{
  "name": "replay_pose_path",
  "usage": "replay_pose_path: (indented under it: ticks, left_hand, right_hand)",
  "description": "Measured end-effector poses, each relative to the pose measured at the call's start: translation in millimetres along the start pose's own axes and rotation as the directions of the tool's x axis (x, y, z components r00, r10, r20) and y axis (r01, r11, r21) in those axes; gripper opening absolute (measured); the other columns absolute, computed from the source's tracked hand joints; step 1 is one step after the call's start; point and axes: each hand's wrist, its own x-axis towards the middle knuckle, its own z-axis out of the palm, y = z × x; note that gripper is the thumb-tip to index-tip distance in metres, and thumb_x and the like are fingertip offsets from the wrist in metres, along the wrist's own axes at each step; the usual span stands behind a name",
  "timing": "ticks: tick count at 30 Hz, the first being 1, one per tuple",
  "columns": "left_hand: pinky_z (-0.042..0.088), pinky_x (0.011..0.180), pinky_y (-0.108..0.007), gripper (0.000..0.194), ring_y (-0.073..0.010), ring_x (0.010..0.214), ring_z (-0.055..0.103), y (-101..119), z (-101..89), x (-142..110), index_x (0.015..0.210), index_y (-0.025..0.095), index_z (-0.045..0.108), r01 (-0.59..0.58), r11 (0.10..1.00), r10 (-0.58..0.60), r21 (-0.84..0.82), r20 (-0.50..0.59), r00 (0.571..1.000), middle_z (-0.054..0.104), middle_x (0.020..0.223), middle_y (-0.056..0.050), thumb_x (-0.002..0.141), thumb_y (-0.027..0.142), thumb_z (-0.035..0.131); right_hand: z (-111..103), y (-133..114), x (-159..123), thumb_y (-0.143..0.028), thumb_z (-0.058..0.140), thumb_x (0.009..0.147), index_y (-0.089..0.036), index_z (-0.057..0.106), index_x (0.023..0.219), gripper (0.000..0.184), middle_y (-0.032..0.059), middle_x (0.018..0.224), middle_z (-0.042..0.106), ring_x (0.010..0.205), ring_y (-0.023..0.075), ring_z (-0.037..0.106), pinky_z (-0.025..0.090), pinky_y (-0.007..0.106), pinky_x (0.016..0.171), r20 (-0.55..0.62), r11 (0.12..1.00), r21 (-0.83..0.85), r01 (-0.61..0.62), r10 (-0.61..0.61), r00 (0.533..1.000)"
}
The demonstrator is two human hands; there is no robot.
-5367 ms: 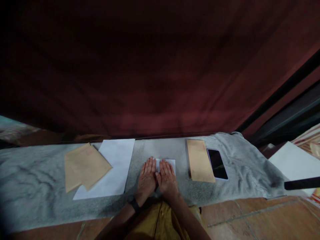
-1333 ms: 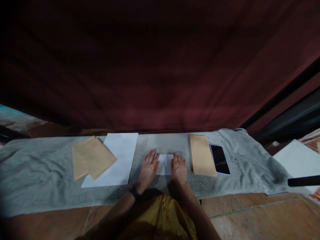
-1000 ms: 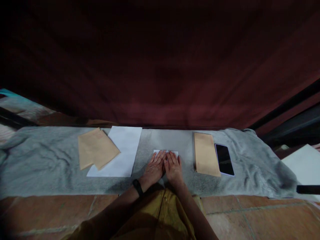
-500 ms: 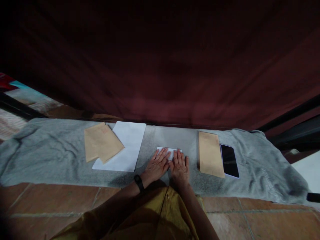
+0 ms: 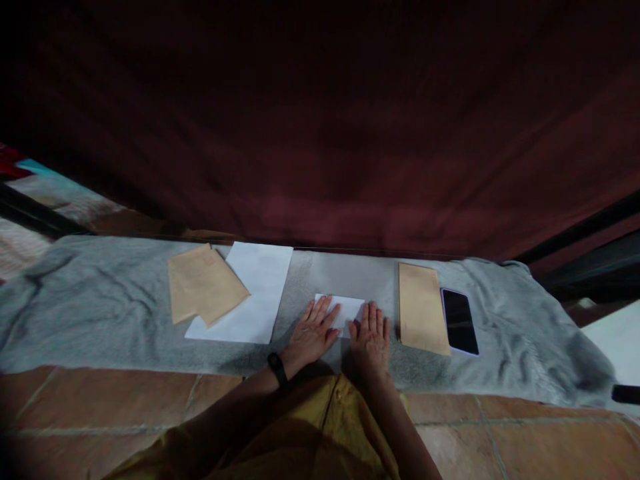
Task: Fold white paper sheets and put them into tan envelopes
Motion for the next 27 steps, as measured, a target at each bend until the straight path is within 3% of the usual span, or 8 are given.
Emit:
replay_pose_path:
  ticks: [3, 6, 12, 17, 27]
  left_hand:
    - [0.023, 0.124, -0.051, 0.061, -0.0292, 0.152, 0.030, -0.3, 1.1, 1.1, 0.154, 0.020, 0.040, -0.009, 1.000, 0.009, 0.004, -0.005, 1.000, 0.035, 0.164, -0.014, 0.101, 0.049, 0.047]
    - [0.026, 0.124, -0.050, 0.059, -0.0293, 0.152, 0.031, -2.2, 2.7, 2.3, 0.155, 0.020, 0.039, -0.015, 1.000, 0.015, 0.014, -0.009, 1.000, 0.038, 0.162, -0.014, 0.102, 0.045, 0.045]
    - [0.026, 0.125, -0.046, 0.058, -0.0243, 0.153, 0.030, -8.3, 8.9, 2.1, 0.157, 0.011, 0.033, -0.026, 0.999, 0.026, 0.037, 0.004, 1.000, 0.038, 0.162, -0.014, 0.101, 0.026, 0.037]
    - [0.030, 0.124, -0.045, 0.059, -0.0244, 0.153, 0.028, -9.6, 12.4, 0.4, 0.157, 0.005, 0.031, -0.001, 0.998, 0.003, 0.058, -0.042, 0.999, 0.038, 0.162, -0.017, 0.099, 0.017, 0.032]
    - [0.034, 0.122, -0.045, 0.058, -0.0259, 0.150, 0.034, -14.4, 15.0, -3.4, 0.155, 0.006, 0.035, 0.137, 0.989, -0.129, 0.063, -0.119, 0.984, 0.042, 0.159, -0.017, 0.099, 0.023, 0.035]
  right_hand:
    - [-2.9, -4.0, 6.0, -0.038, 0.034, 0.107, -0.009, 0.028, 0.159, 0.060, 0.0229, 0.163, 0.031, 0.150, 0.0379, 0.029, 0.030, 0.062, 0.117, -0.029, 0.999, 0.033, -0.004, 0.005, 1.000]
    - [-2.0, -16.0, 13.6, -0.033, 0.031, 0.107, -0.012, 0.025, 0.160, 0.058, 0.0196, 0.164, 0.030, 0.153, 0.0328, 0.025, 0.032, 0.059, 0.118, -0.012, 0.988, 0.118, 0.096, -0.095, 0.995]
    - [11.7, -40.6, 22.2, -0.029, 0.031, 0.107, -0.010, 0.038, 0.155, 0.053, 0.0179, 0.159, 0.042, 0.150, 0.0276, 0.032, 0.036, 0.051, 0.119, 0.084, 0.963, 0.174, 0.206, -0.223, 0.971]
    - [16.7, -41.1, 19.5, -0.030, 0.035, 0.105, -0.012, 0.039, 0.155, 0.053, 0.0170, 0.158, 0.043, 0.148, 0.0279, 0.037, 0.035, 0.051, 0.118, 0.084, 0.978, 0.122, 0.171, -0.181, 0.980]
    - [19.4, -37.2, 14.3, -0.036, 0.039, 0.106, -0.009, 0.042, 0.153, 0.054, 0.0189, 0.159, 0.041, 0.147, 0.0312, 0.037, 0.031, 0.048, 0.119, 0.029, 0.994, 0.008, 0.106, -0.106, 0.994]
